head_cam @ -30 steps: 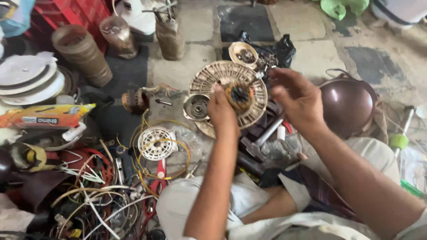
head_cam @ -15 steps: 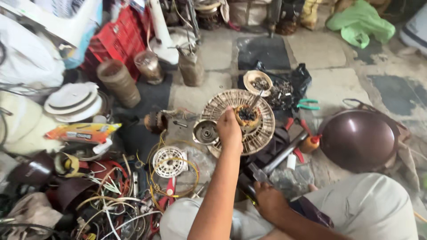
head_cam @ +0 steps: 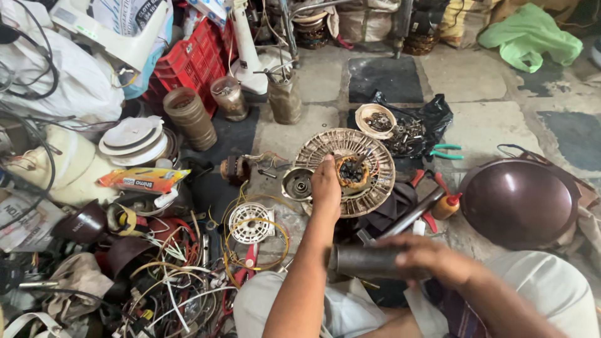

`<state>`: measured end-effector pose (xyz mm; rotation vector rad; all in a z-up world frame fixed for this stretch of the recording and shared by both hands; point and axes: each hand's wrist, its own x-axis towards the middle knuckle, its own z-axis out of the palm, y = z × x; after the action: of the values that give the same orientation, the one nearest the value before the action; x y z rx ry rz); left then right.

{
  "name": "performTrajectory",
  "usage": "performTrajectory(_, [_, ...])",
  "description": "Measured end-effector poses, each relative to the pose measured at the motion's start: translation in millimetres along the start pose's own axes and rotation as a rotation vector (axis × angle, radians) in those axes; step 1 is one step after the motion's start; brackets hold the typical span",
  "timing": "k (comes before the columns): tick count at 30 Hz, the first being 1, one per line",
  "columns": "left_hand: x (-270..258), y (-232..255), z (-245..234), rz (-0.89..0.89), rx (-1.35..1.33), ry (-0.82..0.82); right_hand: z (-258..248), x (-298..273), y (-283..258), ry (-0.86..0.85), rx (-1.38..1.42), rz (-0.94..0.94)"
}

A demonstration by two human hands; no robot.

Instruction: The person disassembles a small electric motor, removes the rotor and stator components, and uses a screwdriver to adjust internal parts. The person then reassembles the motor components and tests the shaft rotation.

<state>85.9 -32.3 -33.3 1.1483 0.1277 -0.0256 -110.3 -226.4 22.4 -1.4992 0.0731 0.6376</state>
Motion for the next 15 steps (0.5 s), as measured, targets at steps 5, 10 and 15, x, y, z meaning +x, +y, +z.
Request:
performTrajectory(5, [-3.7, 6.4, 0.2, -0.061, -0.036, -0.027, -4.6, 31.7, -69.7, 0.201, 0.326, -0.454])
performTrajectory(10, [-1.7, -14.3, -3.9, 0.059, 0.152, -0.039, 1.3, 24.8, -73.3, 0.136, 0.329, -0.479])
performTrajectory(15, [-14.3, -1.0, -3.7, -0.046, -0.08, -0.111, -7.4, 16.4, -58.2, 0.142, 0.269, -0.516])
